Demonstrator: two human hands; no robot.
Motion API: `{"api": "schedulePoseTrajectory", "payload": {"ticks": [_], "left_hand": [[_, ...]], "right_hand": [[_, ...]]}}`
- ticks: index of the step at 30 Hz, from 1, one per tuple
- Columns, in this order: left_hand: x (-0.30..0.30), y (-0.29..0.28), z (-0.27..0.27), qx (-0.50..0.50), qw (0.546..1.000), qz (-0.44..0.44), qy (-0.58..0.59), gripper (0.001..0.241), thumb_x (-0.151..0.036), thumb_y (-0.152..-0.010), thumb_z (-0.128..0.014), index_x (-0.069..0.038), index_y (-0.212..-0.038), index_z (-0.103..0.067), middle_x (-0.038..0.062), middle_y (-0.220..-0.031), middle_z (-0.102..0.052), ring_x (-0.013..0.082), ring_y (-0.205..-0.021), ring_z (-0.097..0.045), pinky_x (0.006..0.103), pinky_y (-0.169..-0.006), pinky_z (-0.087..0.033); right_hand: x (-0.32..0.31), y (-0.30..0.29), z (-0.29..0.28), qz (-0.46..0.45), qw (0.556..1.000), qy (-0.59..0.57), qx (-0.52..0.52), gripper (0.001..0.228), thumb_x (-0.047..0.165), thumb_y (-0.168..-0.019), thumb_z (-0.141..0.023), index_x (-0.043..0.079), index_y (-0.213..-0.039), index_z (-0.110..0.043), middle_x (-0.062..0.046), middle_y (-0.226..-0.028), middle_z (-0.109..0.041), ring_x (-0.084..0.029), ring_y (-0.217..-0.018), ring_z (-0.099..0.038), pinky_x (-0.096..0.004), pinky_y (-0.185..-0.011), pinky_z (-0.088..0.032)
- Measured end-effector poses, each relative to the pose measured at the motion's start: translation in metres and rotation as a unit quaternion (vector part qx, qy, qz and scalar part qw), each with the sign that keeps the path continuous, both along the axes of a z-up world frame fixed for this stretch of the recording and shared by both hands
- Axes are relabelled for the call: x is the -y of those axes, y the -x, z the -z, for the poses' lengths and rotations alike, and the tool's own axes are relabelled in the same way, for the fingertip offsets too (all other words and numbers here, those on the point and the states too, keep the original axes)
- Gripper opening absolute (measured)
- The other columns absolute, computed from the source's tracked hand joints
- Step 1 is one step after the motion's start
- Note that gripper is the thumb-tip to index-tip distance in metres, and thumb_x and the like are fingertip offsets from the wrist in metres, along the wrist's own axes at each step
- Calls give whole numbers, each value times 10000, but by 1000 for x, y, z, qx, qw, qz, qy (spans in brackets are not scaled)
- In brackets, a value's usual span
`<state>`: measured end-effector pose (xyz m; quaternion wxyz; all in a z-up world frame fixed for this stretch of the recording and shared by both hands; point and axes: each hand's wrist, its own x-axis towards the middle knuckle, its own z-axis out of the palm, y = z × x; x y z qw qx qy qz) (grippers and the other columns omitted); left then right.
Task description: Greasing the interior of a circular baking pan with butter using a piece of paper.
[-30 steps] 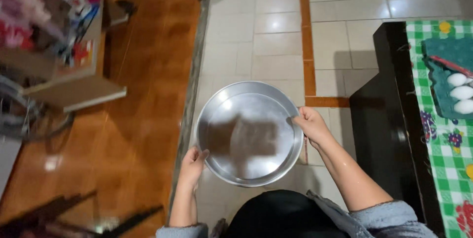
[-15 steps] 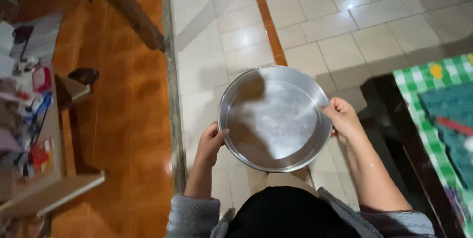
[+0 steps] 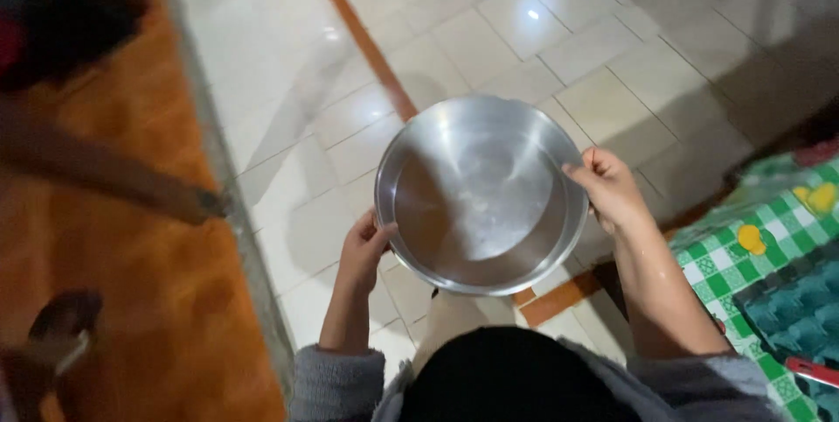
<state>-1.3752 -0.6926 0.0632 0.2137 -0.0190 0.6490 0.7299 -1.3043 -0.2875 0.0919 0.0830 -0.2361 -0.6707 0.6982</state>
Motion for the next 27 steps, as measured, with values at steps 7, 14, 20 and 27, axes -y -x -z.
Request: {"api": "schedulePoseTrajectory", "payload": {"ticks": [7, 14, 20, 27], "left_hand": [[-152, 213, 42, -30, 982, 165, -88, 238, -77, -945, -678, 1, -1170, -685, 51, -973, -631, 136, -822, -615, 303, -725, -546], [-363, 312, 15, -93, 923, 364, -87, 163, -21, -946, -687, 36, -1098, -693, 70, -1214, -635, 131, -1000, -598, 283, -896, -493], [-552, 344, 33, -26, 885, 461, -56, 270, -41, -914, -710, 29, -1174, -691, 71, -1194, -660, 139, -989, -603, 293, -884, -495], [-782, 348, 11, 12, 830, 555, -60, 356, -62, -899, -674, 1, -1249, -666, 66, -1293, -645, 168, -1105, -619, 316, -965, -492]], "right_hand": [[-116, 68, 25, 184, 983, 7, -29, 274, 92, -945, -712, 155, -799, -489, 71, -655, -497, -37, -486, -409, -219, -403, -298], [-215, 54, 13, 364, 929, -3, -62, 250, 60, -969, -676, 141, -815, -497, 57, -724, -559, -35, -568, -478, -215, -480, -367], [-313, 40, 14, 480, 876, 0, -41, 250, 56, -977, -669, 144, -815, -501, 60, -702, -537, -35, -542, -445, -216, -453, -308], [-443, 25, 13, 588, 809, -3, 22, 196, 95, -957, -645, 148, -817, -518, 68, -651, -522, -39, -477, -415, -232, -404, -289]]}}
